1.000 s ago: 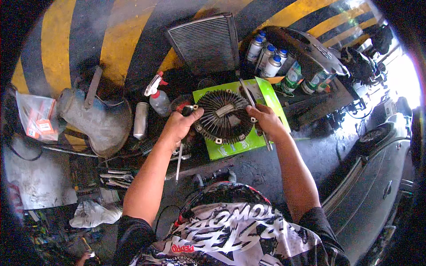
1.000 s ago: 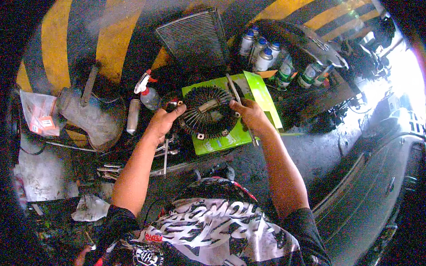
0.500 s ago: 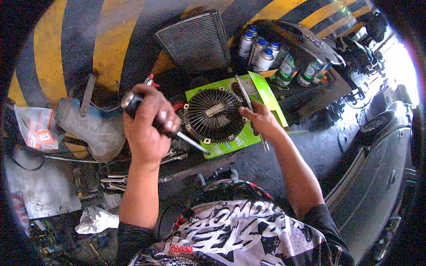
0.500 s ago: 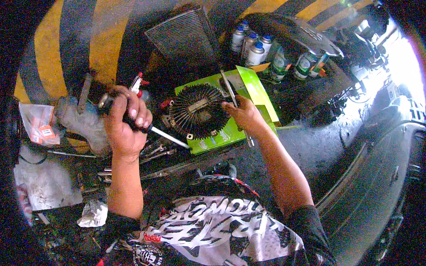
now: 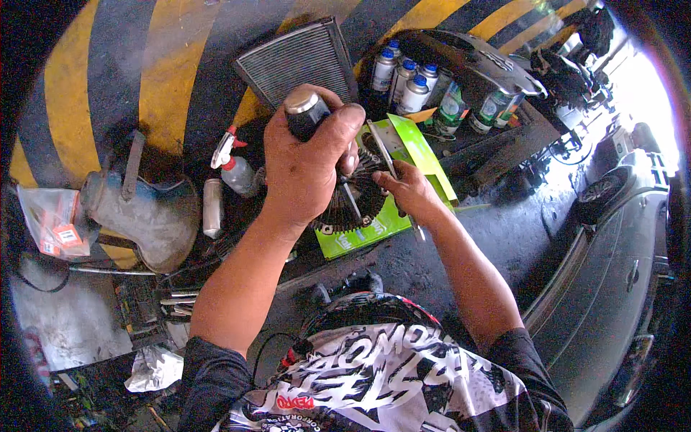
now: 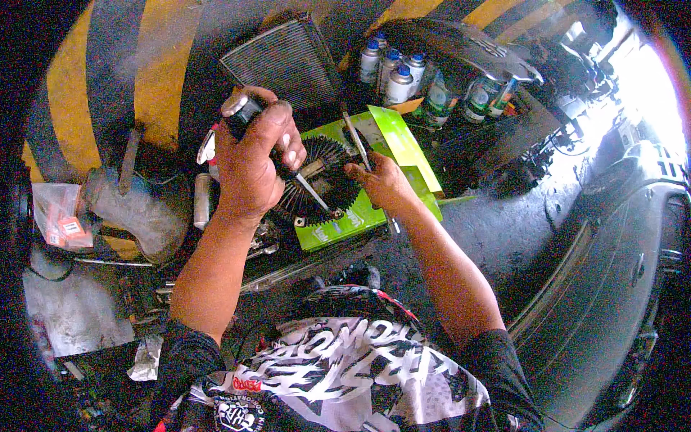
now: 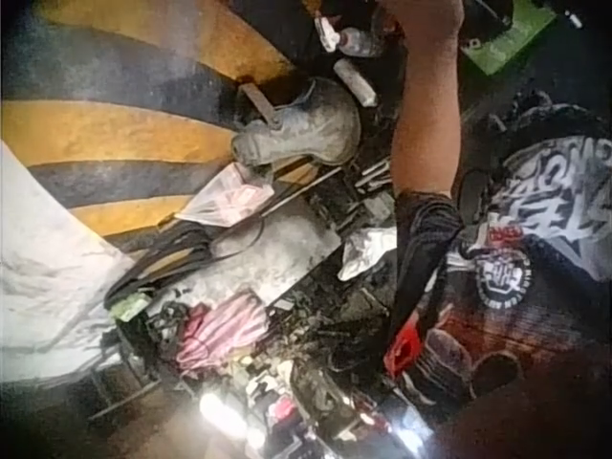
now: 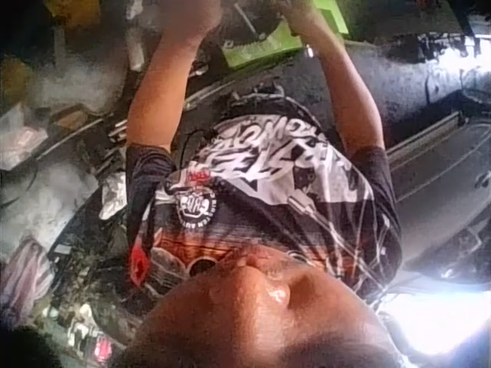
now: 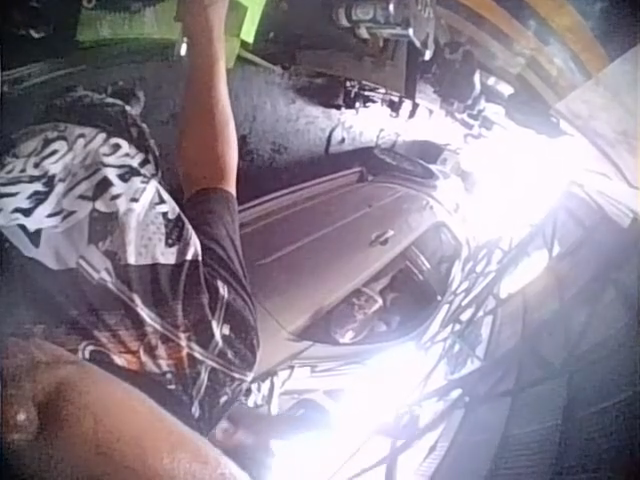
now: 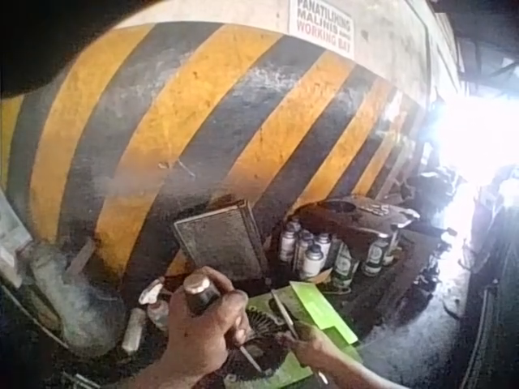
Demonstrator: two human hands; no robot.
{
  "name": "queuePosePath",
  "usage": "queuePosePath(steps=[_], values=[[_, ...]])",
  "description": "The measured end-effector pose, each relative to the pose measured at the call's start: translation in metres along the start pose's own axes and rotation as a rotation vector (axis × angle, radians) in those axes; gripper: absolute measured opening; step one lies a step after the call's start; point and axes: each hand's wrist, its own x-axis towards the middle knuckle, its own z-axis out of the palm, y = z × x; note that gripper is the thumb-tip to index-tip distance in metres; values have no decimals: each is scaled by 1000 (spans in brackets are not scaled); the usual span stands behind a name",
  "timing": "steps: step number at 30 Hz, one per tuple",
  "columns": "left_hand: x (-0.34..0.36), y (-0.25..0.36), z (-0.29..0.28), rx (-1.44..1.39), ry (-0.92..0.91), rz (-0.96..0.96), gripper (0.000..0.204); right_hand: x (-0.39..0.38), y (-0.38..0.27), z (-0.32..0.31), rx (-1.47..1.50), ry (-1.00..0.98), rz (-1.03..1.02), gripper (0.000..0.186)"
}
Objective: Repairing and cleaning a viscous fan clutch using tools in an automotive workshop.
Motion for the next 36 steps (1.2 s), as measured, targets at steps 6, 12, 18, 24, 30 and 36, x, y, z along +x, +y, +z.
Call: queuePosePath(steps=[6,12,18,24,30,36], values=[[4,0,7,-14,-47,26,20,-1,-3,1,3,12,15,47],[6,-3,4,-11,-81,-12,15,-3,-1,1,21,0,4,47],[9,3,-1,11,-393,-122,14,3,7,4,35,10,-25,58],[0,6,0,173,-519,-8,31,20,30,12,-31,75,-214,57],[-6,3,5,312,-428,95,31,21,31,8,-80,195,-347,53],[-11,3,12,230,-357,-14,22,-66,-83,-86,-532,424,-560,31]])
